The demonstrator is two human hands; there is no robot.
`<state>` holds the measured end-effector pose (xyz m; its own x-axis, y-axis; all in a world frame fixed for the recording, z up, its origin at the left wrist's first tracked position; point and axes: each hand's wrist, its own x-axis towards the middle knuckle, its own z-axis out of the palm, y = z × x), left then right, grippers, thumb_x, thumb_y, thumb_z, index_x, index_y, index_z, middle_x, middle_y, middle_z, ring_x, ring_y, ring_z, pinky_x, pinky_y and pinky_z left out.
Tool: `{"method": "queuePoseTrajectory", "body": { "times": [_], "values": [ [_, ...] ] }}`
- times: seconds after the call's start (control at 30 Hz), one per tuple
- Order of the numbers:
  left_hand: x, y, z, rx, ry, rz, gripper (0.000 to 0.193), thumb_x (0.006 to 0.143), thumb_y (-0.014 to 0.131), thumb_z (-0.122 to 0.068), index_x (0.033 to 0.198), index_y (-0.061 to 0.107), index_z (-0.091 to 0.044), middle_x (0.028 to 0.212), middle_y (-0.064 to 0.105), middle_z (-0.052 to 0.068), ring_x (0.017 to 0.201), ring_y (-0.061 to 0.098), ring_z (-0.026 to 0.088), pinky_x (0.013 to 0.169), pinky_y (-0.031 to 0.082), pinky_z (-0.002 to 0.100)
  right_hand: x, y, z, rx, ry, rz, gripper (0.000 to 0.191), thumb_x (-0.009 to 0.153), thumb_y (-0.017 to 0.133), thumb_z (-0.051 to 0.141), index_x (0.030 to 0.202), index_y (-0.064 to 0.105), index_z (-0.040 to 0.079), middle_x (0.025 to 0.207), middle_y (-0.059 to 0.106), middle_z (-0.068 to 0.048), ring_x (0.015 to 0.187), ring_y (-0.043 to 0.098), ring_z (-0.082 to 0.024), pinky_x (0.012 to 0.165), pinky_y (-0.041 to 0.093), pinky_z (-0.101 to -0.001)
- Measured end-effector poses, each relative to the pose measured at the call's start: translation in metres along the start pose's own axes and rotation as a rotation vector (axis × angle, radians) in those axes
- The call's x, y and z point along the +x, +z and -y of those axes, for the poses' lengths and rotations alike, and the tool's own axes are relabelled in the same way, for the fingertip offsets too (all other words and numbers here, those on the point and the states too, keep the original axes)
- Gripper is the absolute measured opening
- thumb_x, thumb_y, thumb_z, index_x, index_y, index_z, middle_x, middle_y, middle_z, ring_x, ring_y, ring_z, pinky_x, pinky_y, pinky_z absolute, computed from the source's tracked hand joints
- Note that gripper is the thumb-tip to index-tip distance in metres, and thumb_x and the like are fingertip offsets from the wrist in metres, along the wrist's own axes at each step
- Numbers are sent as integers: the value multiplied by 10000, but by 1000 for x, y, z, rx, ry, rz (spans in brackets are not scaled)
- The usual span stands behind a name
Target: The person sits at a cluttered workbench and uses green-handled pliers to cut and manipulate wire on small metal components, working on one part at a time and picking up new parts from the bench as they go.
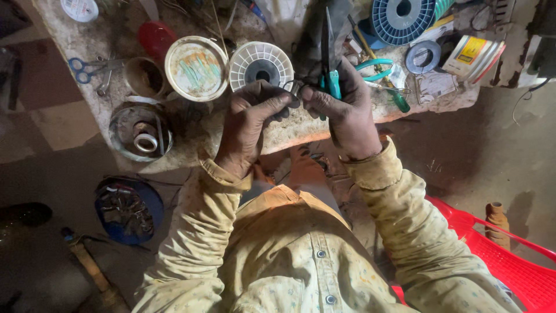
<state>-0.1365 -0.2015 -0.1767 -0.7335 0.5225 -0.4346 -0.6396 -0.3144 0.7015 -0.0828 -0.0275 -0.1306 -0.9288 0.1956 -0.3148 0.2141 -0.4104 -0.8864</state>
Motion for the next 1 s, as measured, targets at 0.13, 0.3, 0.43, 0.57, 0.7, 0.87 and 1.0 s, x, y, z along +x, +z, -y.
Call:
{"method": "queuePoseTrajectory", "body": {
  "times": [0.13,0.3,0.43,0.57,0.7,0.87,1.0],
  "values": [
    [-6,6,-4,-33,13,-52,111,921,770,-105,997,749,-26,886,738,38,740,646,98,703,529,246,-6,2,5,27,-38,17,328,972,748,-30,1253,587,29,1034,672,-31,839,596,-105,719,480,-254],
    [-23,21,-25,123,56,4,128,940,768,-55,1045,754,16,895,752,67,765,674,120,692,540,268,-42,6,27,-62,-37,-44,254,1027,691,5,1260,590,11,1017,651,-27,894,600,-103,795,494,-261],
    [-37,57,-49,-92,90,167,90,981,730,-2,1065,742,28,930,755,107,822,700,167,748,565,297,-94,5,68,-215,-72,-195,306,1079,615,120,1349,625,-23,1107,654,-32,945,583,-83,855,495,-248],
    [-47,102,-71,-223,9,336,79,975,680,36,1048,703,17,975,764,133,889,741,201,816,616,343,-156,-2,108,-12,140,-15,377,1001,648,193,1269,639,-71,1020,755,-172,904,701,-196,739,529,-295],
    [-58,143,-82,-192,-76,515,57,1015,619,40,1033,665,13,953,757,150,828,747,227,757,618,363,-201,0,115,292,104,99,357,1032,672,148,1252,625,-129,1061,733,-248,1039,728,-331,930,587,-441],
    [-62,182,-80,-174,-83,695,76,1005,636,84,1051,668,31,999,743,150,909,737,218,842,615,368,-227,-14,124,381,33,79,382,1001,685,182,1223,621,-122,1034,733,-268,991,738,-359,862,606,-483],
    [-61,205,-70,-151,-128,727,116,937,669,110,1024,692,37,1000,753,148,908,741,222,848,620,378,-247,-21,128,436,4,45,395,992,701,203,1201,625,-124,998,740,-275,928,747,-365,795,598,-458]
  ]
}}
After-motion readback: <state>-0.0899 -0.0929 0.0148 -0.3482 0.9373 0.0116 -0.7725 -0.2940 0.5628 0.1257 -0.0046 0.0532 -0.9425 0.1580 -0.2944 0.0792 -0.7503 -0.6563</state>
